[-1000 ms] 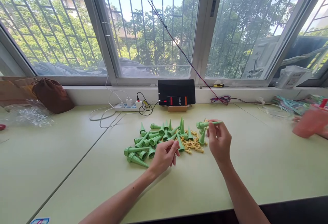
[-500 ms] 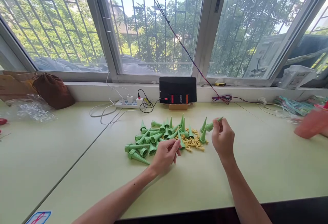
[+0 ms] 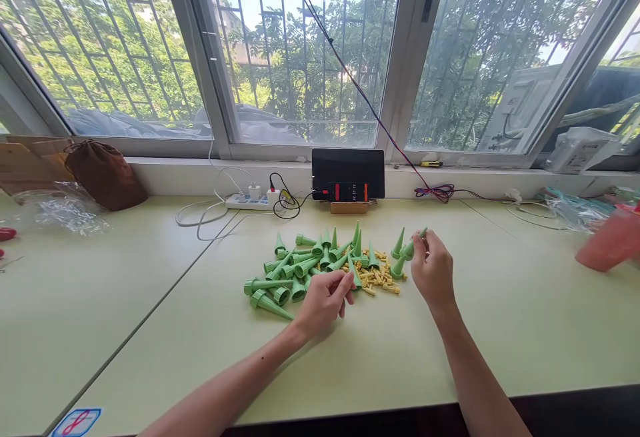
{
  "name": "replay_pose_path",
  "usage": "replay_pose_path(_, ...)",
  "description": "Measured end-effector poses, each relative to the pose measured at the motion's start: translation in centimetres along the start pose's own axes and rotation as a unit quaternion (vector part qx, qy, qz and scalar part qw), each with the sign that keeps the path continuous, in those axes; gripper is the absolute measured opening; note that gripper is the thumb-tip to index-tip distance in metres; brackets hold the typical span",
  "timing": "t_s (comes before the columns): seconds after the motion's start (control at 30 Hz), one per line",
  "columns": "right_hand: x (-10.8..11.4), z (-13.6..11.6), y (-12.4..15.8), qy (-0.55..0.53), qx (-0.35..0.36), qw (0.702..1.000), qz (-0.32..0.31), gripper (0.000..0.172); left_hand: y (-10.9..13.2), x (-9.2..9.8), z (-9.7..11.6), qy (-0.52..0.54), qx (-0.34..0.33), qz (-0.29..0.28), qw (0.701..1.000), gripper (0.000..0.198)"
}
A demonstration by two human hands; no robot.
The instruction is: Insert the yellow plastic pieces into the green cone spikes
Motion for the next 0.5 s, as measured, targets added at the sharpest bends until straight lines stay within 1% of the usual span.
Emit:
replay_pose_path(0.23,0.9,0.4,0.0,0.045,-0.027,0.997,0.047,0.028,0.0,0.0,0.3,-0.009,-0.003,-0.001,1.000,0.042)
replay_pose_path(0.37,1.1,0.4,0.0,0.045,-0.029,0.997,0.054,0.028,0.1,0.0,0.3,-0.012,-0.001,-0.002,1.000,0.042)
replay_pose_path(0.5,1.1,0.3,0.1,0.022,-0.035,0.998,0.051,0.032,0.1,0.0,0.3,-0.009,-0.001,-0.003,1.000,0.042)
Point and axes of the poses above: each hand's wrist, its own y-axis away from the middle knuckle, its own x-axis out of the back of the hand, z = x × y, the point moved 8 cm from there along -y, towards the middle knuckle, and after that the axes turned 1 degree about -z, right-handed, at the moved point
